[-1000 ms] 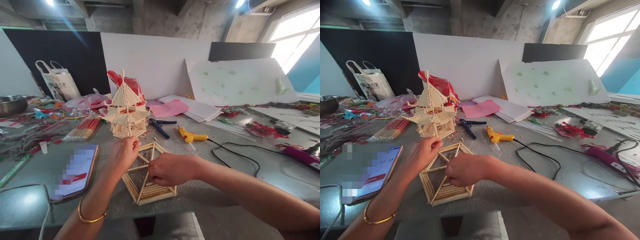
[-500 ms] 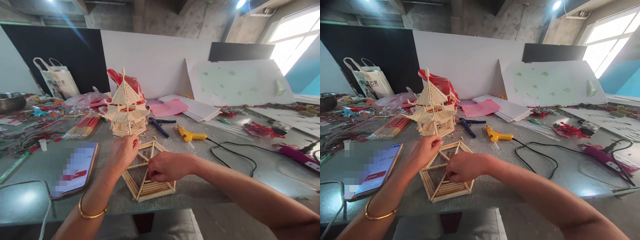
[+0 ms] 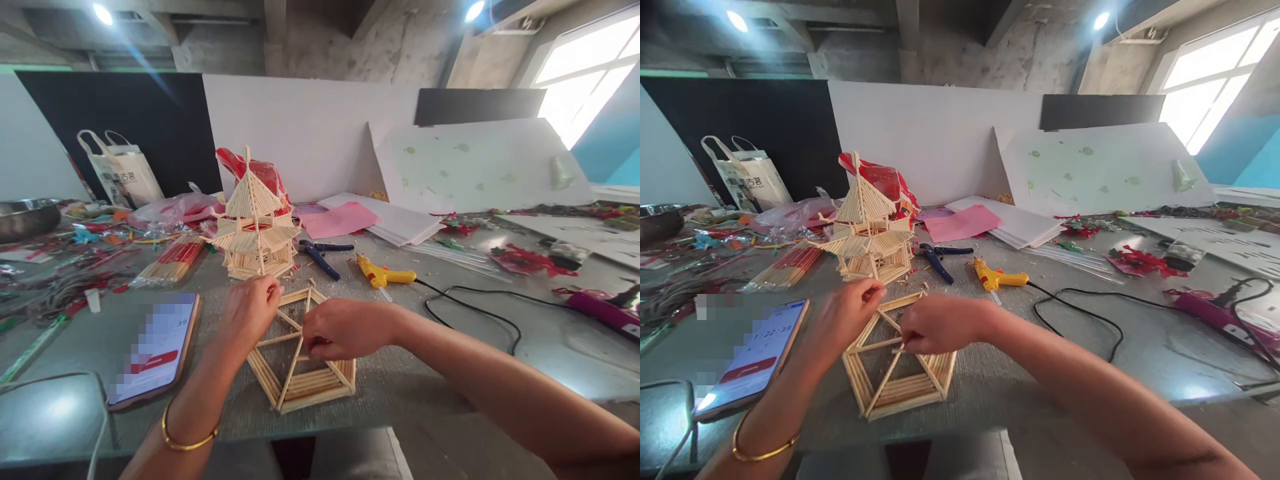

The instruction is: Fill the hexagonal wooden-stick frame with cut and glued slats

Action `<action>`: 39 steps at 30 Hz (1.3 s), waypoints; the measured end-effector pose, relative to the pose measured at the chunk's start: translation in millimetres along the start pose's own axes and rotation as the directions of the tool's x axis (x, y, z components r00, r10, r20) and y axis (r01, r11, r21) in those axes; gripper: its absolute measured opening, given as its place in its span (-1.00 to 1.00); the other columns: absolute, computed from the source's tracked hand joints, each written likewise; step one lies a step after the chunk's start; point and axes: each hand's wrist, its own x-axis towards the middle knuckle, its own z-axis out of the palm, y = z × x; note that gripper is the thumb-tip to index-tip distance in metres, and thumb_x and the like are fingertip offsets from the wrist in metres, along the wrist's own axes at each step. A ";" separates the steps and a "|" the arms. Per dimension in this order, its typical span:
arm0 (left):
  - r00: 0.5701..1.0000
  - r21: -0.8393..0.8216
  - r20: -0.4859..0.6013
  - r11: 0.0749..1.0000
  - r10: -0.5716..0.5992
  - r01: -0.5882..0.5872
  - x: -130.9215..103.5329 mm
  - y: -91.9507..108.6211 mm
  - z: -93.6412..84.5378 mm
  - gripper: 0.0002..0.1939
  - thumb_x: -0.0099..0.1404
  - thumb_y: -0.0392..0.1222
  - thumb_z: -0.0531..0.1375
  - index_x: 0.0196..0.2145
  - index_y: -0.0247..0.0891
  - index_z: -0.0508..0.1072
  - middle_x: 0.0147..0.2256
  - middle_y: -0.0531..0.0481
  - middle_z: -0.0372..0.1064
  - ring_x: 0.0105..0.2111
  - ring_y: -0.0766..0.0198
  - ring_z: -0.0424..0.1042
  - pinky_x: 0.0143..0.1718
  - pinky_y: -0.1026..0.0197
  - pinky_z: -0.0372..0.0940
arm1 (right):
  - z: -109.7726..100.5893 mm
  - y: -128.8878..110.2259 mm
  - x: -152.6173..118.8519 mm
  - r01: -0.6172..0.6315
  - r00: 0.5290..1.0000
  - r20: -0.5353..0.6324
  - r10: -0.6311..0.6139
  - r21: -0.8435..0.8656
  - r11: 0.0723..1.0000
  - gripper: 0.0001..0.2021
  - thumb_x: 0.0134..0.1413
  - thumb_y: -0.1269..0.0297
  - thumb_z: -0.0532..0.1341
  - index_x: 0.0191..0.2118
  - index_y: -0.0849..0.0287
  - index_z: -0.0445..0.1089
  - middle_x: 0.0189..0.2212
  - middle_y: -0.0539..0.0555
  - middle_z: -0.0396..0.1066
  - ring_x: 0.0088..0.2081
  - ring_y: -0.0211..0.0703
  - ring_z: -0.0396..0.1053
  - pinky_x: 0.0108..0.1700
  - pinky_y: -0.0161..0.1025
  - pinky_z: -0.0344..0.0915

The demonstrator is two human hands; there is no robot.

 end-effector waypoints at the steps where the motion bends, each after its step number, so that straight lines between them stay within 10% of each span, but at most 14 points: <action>1: 1.000 -0.016 -0.026 1.000 -0.002 0.001 -0.6 -0.1 -0.8 -0.79 0.24 -0.16 0.01 -0.35 -0.22 0.43 -0.37 0.03 0.47 -0.35 0.27 0.42 -0.36 0.30 0.17 | -6.2 2.6 -4.3 -0.036 0.998 -0.051 0.036 -0.007 0.999 -0.84 0.03 0.40 0.08 -0.42 0.23 0.40 -0.46 0.02 0.38 -0.42 -0.31 0.22 -0.34 -0.37 0.08; 9: 0.944 -0.156 -0.309 0.986 -0.111 0.065 -3.7 -1.6 -7.1 -0.75 0.26 -0.12 -0.02 -0.22 -0.21 0.39 -0.27 -0.02 0.45 -0.30 0.25 0.42 -0.27 0.29 0.21 | -23.2 63.7 -23.1 -0.514 0.852 -0.239 0.467 -0.205 0.833 -0.81 -0.04 0.44 0.05 -0.43 0.29 0.42 -0.41 0.16 0.42 -0.40 -0.22 0.28 -0.39 -0.31 0.04; 20: 0.856 -0.237 -0.500 0.971 -0.130 0.009 -7.4 0.3 -8.9 -0.79 0.25 -0.10 0.02 -0.27 -0.19 0.39 -0.29 0.00 0.45 -0.34 0.26 0.41 -0.24 0.26 0.26 | -5.4 94.4 -7.0 -0.637 0.770 -0.186 0.611 -0.153 0.756 -0.82 -0.02 0.37 0.10 -0.36 0.23 0.46 -0.40 0.05 0.46 -0.42 -0.28 0.35 -0.46 -0.39 0.09; 27: 0.797 -0.190 -0.603 0.973 -0.008 -0.134 -7.2 -1.4 -3.1 -0.83 0.23 -0.12 0.07 -0.29 -0.19 0.41 -0.35 0.02 0.46 -0.37 0.29 0.43 -0.35 0.32 0.27 | -47.7 166.6 -13.7 -0.820 0.573 -0.263 0.777 -0.192 0.540 -0.69 0.14 0.21 0.10 -0.04 0.24 0.26 -0.09 0.14 0.28 -0.15 -0.14 0.31 -0.15 -0.09 0.29; 39: 0.796 -0.110 -0.597 0.973 0.101 -0.205 -9.0 5.2 -3.0 -0.86 0.25 -0.20 0.06 -0.28 -0.22 0.39 -0.36 0.02 0.44 -0.37 0.31 0.41 -0.27 0.34 0.26 | -38.0 232.1 35.2 -0.746 0.653 -0.102 0.751 -0.261 0.613 -0.66 0.12 0.21 0.12 -0.02 0.27 0.24 -0.08 0.17 0.26 -0.14 -0.12 0.30 -0.14 -0.08 0.29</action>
